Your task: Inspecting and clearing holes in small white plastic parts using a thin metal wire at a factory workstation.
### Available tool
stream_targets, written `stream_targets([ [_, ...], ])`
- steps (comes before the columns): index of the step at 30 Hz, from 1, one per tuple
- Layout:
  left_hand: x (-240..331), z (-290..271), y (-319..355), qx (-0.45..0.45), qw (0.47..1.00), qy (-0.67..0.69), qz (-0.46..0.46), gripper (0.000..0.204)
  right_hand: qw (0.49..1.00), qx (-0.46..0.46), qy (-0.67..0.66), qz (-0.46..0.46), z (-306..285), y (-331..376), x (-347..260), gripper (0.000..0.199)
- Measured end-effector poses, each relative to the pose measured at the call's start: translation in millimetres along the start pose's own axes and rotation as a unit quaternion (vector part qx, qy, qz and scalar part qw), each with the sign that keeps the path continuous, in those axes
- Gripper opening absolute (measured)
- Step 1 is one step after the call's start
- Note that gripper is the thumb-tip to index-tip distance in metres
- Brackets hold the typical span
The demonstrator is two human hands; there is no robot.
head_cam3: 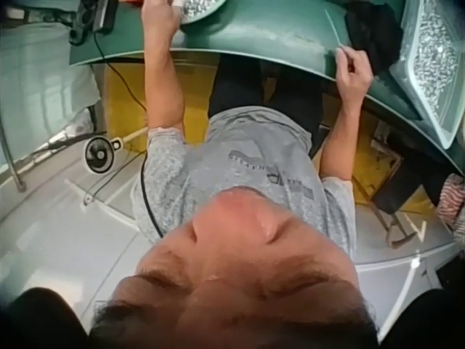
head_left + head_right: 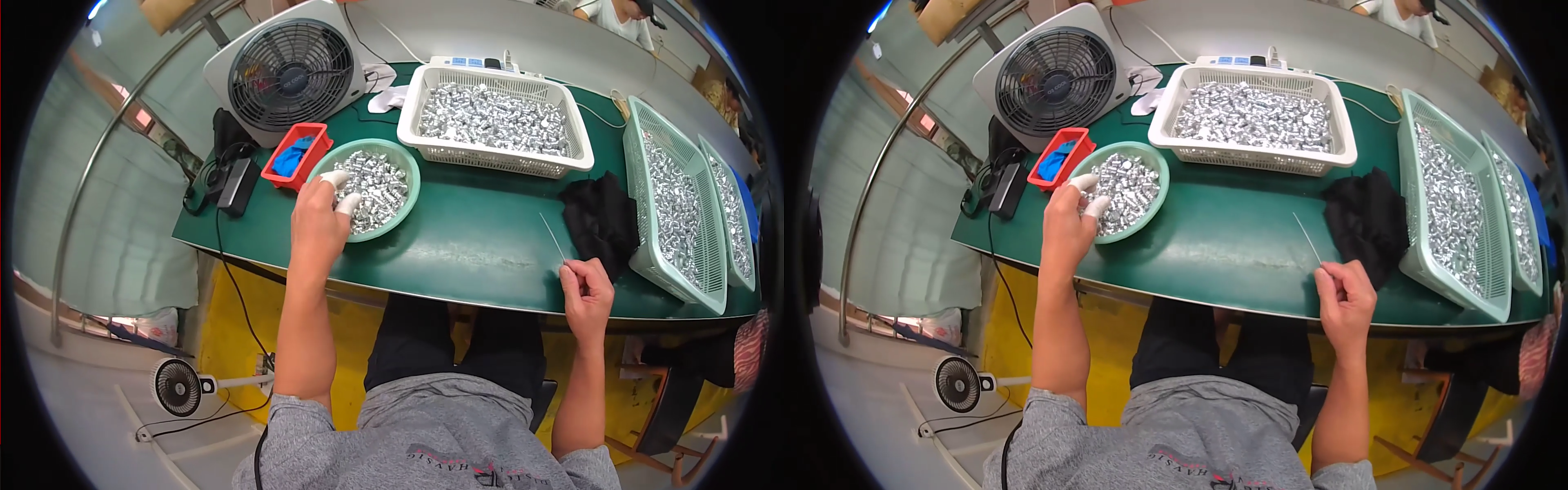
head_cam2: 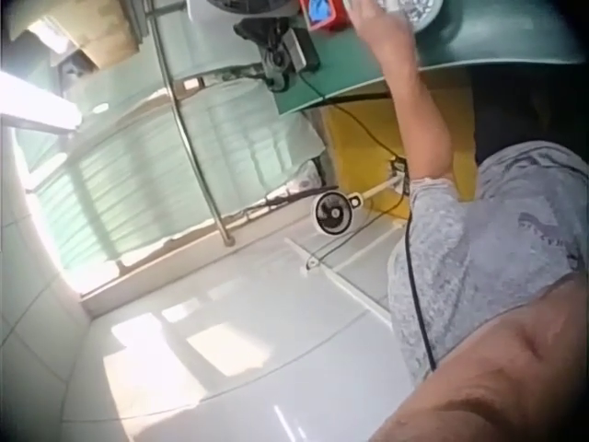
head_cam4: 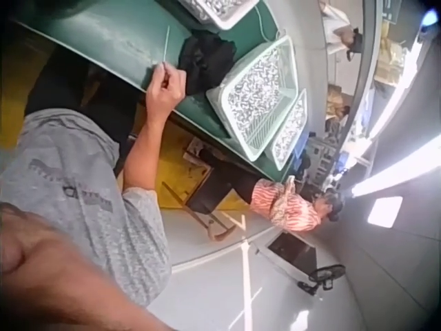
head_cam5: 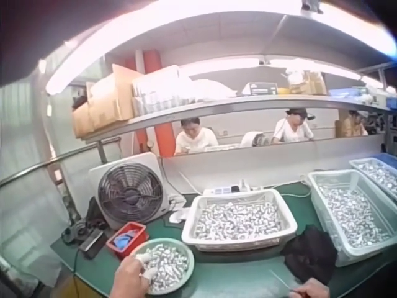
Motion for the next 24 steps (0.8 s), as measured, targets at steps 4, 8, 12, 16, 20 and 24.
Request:
stream_targets([
  [4,11.3,28.5,-16.6,-0.040,0.993,-0.088,0.075,0.027,1.000,0.004,0.019,-0.022,-0.6,-2.5,-0.1,0.004],
  [8,22.8,68.2,-24.9,-0.088,0.974,-0.166,0.127,0.017,1.000,0.002,0.015,0.000,0.4,1.4,3.5,0.004],
  [12,15.9,84.4,-30.4,-0.095,0.959,-0.227,0.141,0.012,0.999,0.026,0.005,-0.032,-3.0,-0.7,-3.2,0.005],
  [16,12.7,90.2,-30.3,-0.114,0.951,-0.253,0.136,0.016,0.999,0.034,0.011,-0.017,-4.7,1.1,-3.2,0.005],
  [20,27.1,75.5,-23.4,-0.077,0.966,-0.194,0.150,0.018,0.999,0.035,0.004,-0.006,-3.2,3.7,-1.8,0.004],
  [24,53.0,41.6,-9.1,-0.031,0.992,0.021,0.121,0.018,0.999,0.043,0.011,-0.010,-5.9,3.1,-3.4,0.004],
])
Point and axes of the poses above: each hand's wrist, its own y-axis away from the middle knuckle, its own z-axis out of the palm, x = y × z, the point moved 9 cm from there along -y, towards the middle knuckle, and after that the axes turned 13 degrees about -z, right-handed, at the moved point
